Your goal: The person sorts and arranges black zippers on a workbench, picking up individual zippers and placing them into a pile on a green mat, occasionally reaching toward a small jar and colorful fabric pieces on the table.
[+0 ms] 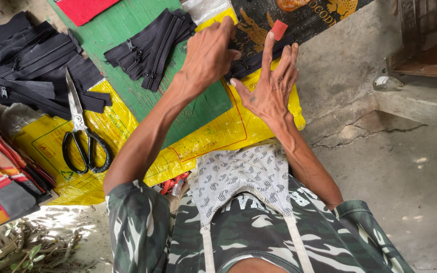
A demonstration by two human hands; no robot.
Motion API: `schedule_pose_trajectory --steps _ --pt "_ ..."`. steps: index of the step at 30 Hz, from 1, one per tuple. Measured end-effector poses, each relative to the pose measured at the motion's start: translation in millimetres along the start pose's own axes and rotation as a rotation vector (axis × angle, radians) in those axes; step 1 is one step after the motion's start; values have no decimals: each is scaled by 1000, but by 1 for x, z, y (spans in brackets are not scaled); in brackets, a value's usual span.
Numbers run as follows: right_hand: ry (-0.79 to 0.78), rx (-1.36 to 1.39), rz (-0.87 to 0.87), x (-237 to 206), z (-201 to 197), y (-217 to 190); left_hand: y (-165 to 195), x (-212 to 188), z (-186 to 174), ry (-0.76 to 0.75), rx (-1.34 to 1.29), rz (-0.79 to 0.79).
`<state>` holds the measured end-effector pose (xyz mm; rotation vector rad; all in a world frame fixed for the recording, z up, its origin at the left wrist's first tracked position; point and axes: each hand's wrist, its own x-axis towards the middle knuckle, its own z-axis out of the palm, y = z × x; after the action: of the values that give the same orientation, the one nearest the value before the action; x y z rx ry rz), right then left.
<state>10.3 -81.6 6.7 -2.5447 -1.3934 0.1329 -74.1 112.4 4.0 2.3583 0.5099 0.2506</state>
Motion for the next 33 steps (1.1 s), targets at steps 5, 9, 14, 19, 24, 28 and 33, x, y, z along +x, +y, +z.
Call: schedule_pose_trajectory --steps 5,9,14,19,24,28,33 --pt "121 269 36 3 -10 13 -2 13 11 -55 20 -33" --pt "288 522 74 32 -45 55 -5 21 6 -67 19 -40" --pt "190 344 -223 113 -87 100 1 30 -9 -141 15 -99" --pt "31 -7 -462 160 -94 106 9 38 -22 -183 -12 -157" --pt "-30 -42 -460 176 -88 111 9 43 -27 -189 -16 -144" --pt "-73 -40 -464 183 -86 108 8 45 -29 -191 -24 -145" --pt "45 298 -193 158 -100 113 7 46 -30 -186 -29 -136"
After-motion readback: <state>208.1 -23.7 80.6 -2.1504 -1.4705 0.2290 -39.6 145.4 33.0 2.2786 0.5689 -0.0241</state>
